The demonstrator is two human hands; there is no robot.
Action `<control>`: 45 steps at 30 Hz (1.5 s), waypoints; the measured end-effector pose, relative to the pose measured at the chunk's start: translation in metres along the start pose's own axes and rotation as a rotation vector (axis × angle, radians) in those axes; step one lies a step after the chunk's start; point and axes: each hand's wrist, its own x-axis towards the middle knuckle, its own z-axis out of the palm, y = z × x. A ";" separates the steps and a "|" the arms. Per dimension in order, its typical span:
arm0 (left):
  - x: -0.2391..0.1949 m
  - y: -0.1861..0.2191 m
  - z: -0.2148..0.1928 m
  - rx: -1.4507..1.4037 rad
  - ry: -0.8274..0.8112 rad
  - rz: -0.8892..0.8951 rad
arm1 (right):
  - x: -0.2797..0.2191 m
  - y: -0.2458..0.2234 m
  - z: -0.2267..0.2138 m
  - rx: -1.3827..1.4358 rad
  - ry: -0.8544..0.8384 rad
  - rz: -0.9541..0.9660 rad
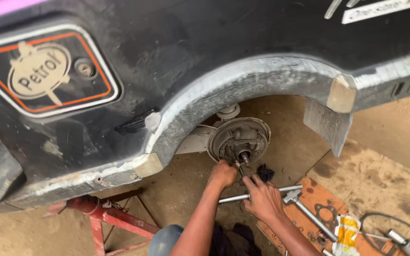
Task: The person uses a T-handle wrench to tighten a nut on the rear wheel hub of a car. They then apply grease from a tube onto the hub assembly and spread it with their fingers.
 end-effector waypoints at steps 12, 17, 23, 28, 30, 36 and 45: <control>-0.065 0.007 -0.025 -0.518 -0.323 -0.056 | -0.039 0.111 0.083 0.411 0.520 -0.305; -0.084 -0.027 -0.019 -0.767 -0.243 0.037 | -0.053 0.115 0.063 0.586 0.426 -0.259; -0.091 -0.089 0.026 -0.796 -0.058 -0.029 | -0.043 0.096 0.027 0.698 0.527 -0.264; -0.078 -0.096 0.044 -0.686 -0.084 0.107 | -0.034 0.095 0.024 0.678 0.487 -0.182; -0.083 -0.088 0.044 -0.634 -0.103 0.114 | -0.037 0.095 0.026 0.656 0.471 -0.129; -0.106 -0.068 0.030 -0.537 -0.101 0.097 | -0.027 0.095 0.014 0.562 0.501 -0.075; -0.118 -0.071 0.015 -0.451 -0.102 0.066 | -0.003 0.080 0.018 0.538 0.509 -0.158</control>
